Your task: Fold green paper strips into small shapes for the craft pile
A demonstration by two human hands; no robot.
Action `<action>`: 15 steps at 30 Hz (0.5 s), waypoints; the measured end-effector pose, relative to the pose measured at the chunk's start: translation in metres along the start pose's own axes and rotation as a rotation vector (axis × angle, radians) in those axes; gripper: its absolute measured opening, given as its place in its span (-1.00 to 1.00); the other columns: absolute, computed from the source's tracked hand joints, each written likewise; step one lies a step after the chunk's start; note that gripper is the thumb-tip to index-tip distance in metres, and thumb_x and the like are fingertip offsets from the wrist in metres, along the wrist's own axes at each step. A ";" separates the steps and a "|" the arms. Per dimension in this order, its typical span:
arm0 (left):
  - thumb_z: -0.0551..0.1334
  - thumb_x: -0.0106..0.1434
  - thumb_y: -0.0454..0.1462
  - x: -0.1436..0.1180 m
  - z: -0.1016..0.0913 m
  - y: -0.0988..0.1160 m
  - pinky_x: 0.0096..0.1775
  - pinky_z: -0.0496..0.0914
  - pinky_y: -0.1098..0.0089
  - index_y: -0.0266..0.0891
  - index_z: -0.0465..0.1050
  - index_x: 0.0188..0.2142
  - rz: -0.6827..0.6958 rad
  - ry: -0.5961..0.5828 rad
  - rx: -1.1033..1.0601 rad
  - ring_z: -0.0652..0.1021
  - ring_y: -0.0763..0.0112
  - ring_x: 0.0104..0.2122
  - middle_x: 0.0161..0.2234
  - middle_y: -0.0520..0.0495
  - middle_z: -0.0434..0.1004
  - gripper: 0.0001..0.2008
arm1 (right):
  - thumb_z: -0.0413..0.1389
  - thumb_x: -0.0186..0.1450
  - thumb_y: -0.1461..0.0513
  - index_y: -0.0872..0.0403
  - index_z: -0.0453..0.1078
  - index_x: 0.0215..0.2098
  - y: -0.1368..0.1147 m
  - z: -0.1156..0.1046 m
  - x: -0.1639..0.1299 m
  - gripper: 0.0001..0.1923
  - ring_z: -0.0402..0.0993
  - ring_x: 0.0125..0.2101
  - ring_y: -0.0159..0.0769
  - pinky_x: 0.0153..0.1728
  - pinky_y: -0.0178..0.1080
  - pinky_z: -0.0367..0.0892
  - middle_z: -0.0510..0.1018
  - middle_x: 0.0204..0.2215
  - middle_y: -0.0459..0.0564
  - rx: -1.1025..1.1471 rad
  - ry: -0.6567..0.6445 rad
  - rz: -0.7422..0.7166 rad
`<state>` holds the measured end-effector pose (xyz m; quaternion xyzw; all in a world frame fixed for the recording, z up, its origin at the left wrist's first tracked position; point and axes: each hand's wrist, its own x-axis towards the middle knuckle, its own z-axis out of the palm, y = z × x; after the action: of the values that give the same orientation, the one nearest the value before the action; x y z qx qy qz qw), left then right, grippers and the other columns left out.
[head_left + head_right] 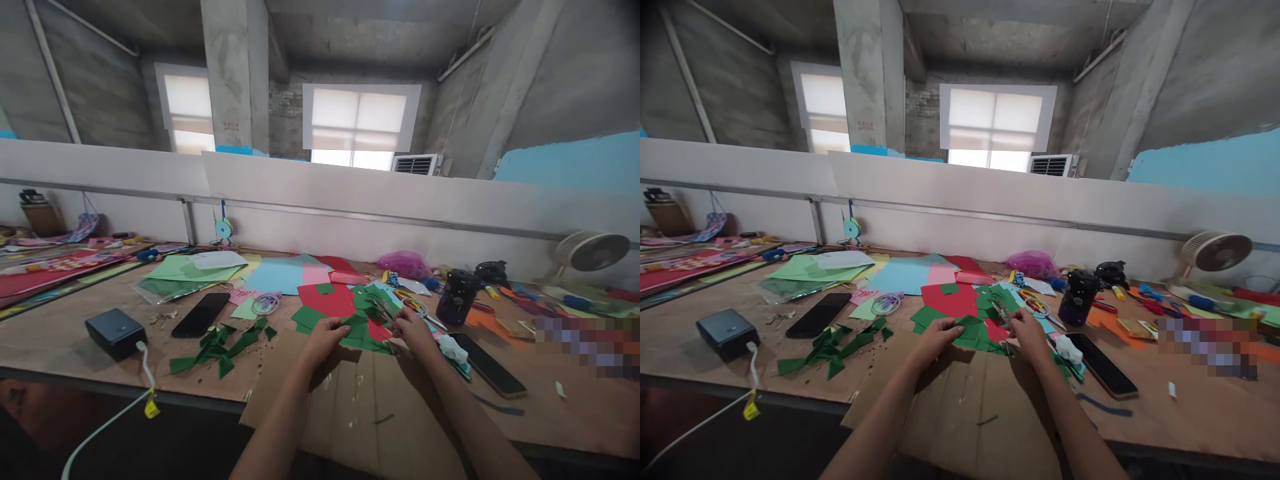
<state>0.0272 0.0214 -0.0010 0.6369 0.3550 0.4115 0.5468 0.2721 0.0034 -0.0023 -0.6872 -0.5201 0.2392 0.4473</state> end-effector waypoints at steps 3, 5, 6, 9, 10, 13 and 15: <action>0.28 0.03 -0.05 -0.001 -0.001 0.001 -0.50 0.03 0.44 -0.27 0.37 -0.53 -0.028 -0.014 -0.008 0.17 0.54 -0.59 -0.62 0.13 0.14 -0.69 | 0.02 -0.09 0.27 0.03 0.27 -0.44 -0.008 0.004 -0.007 -0.81 0.44 -0.58 -0.29 -0.58 -0.33 0.14 0.57 -0.56 -0.05 0.409 -0.095 0.122; 0.27 0.03 -0.06 0.000 -0.001 -0.001 -0.50 0.02 0.44 -0.26 0.34 -0.53 -0.036 -0.017 -0.012 0.17 0.55 -0.59 -0.62 0.14 0.13 -0.70 | 0.03 -0.14 0.30 0.04 0.30 -0.40 -0.013 0.008 -0.013 -0.73 0.47 -0.56 -0.30 -0.57 -0.34 0.20 0.59 -0.51 -0.04 0.539 -0.151 0.152; 0.27 0.03 -0.06 0.001 -0.002 -0.002 -0.50 0.01 0.44 -0.26 0.33 -0.53 -0.035 -0.017 -0.011 0.16 0.55 -0.59 -0.61 0.14 0.13 -0.70 | 0.05 -0.16 0.32 0.05 0.31 -0.39 -0.015 0.010 -0.017 -0.70 0.47 -0.54 -0.31 -0.55 -0.34 0.24 0.59 -0.48 -0.03 0.626 -0.179 0.173; 0.27 0.03 -0.08 0.002 -0.003 -0.005 -0.51 -0.02 0.43 -0.25 0.28 -0.56 -0.018 -0.016 0.009 0.14 0.56 -0.60 -0.62 0.15 0.09 -0.70 | 0.10 -0.16 0.36 0.06 0.33 -0.38 -0.016 0.015 -0.025 -0.68 0.40 -0.57 -0.41 -0.56 -0.38 0.25 0.54 -0.50 -0.09 0.828 -0.257 0.208; 0.27 0.04 -0.08 0.003 -0.003 -0.005 -0.51 -0.03 0.43 -0.24 0.27 -0.57 -0.009 -0.020 0.021 0.13 0.56 -0.60 -0.62 0.15 0.07 -0.70 | 0.11 -0.14 0.36 0.05 0.32 -0.38 -0.015 0.016 -0.027 -0.69 0.36 -0.58 -0.44 -0.59 -0.40 0.22 0.51 -0.53 -0.13 0.842 -0.267 0.199; 0.25 0.07 -0.08 0.003 -0.005 -0.006 -0.52 -0.05 0.43 -0.24 0.25 -0.56 0.005 -0.042 0.045 0.12 0.57 -0.60 -0.62 0.15 0.05 -0.69 | 0.14 -0.09 0.34 0.01 0.33 -0.28 -0.013 0.016 -0.032 -0.64 0.36 -0.54 -0.41 -0.57 -0.40 0.20 0.48 -0.49 -0.16 0.777 -0.266 0.154; 0.24 0.08 -0.07 0.003 -0.006 -0.006 -0.52 -0.04 0.42 -0.25 0.29 -0.53 -0.009 -0.062 0.045 0.13 0.57 -0.61 -0.62 0.15 0.08 -0.70 | 0.13 -0.06 0.31 -0.01 0.33 -0.21 -0.013 0.015 -0.036 -0.59 0.37 -0.49 -0.37 -0.52 -0.36 0.24 0.50 -0.42 -0.14 0.702 -0.280 0.097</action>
<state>0.0231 0.0270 -0.0062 0.6599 0.3497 0.3810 0.5450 0.2409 -0.0238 -0.0036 -0.4766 -0.4297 0.5151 0.5683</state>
